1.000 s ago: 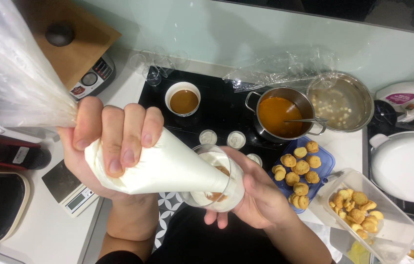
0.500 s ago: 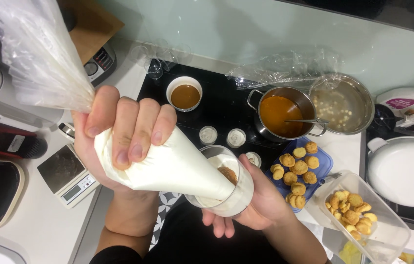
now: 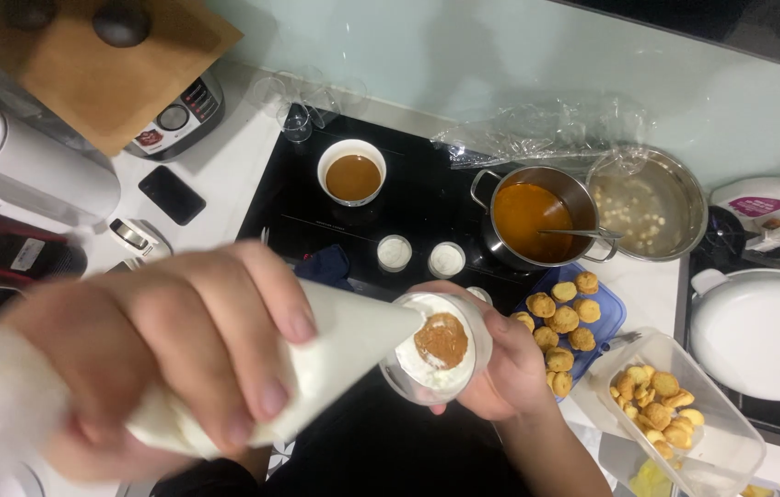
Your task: Assemble dessert cups by dipping puffs into a liquid, placing them in cups, and topping them with whipped cream from a piping bag.
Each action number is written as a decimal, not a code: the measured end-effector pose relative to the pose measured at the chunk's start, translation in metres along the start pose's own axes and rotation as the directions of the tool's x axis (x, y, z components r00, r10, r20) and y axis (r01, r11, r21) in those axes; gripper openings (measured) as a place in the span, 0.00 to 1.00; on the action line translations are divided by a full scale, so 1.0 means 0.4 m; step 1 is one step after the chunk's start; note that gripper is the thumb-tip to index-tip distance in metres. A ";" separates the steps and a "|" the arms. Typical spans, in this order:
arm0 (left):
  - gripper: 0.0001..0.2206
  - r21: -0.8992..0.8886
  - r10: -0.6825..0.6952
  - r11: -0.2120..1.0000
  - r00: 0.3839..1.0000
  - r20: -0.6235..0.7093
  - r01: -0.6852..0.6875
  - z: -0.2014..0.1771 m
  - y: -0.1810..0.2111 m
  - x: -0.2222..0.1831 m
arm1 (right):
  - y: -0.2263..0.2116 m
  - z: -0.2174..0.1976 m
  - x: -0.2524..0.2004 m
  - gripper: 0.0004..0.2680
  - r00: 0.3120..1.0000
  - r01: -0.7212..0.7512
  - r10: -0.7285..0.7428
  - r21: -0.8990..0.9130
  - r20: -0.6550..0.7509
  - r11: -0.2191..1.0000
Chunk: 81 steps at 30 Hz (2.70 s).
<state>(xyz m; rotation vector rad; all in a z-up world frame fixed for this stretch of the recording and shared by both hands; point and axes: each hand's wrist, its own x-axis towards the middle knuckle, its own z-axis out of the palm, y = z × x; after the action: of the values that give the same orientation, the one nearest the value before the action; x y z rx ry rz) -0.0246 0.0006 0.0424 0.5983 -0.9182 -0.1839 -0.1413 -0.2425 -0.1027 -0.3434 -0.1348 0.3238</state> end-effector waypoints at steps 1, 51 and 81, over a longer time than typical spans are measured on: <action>0.17 0.000 -0.001 1.000 1.000 -0.002 0.001 0.003 0.021 0.008 | 0.000 0.003 0.001 0.28 1.000 -0.002 0.002 0.001 -0.001 1.000; 0.34 0.580 -0.492 -0.574 0.322 -0.809 0.578 -0.681 -0.369 -0.535 | -0.064 -0.185 -0.101 0.34 0.884 0.154 -0.366 -0.559 -0.290 0.815; 0.11 0.969 -0.844 0.018 0.524 -0.117 0.245 0.057 -1.029 -0.482 | -0.176 -0.250 -0.648 0.27 0.272 0.099 -0.886 -0.905 -0.375 0.413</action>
<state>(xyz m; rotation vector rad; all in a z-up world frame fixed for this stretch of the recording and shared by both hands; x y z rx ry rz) -0.1184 -0.2713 -0.3101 2.2496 -1.2131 -0.6365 -0.3461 -0.4227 -0.1909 -1.2633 0.6688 -0.7784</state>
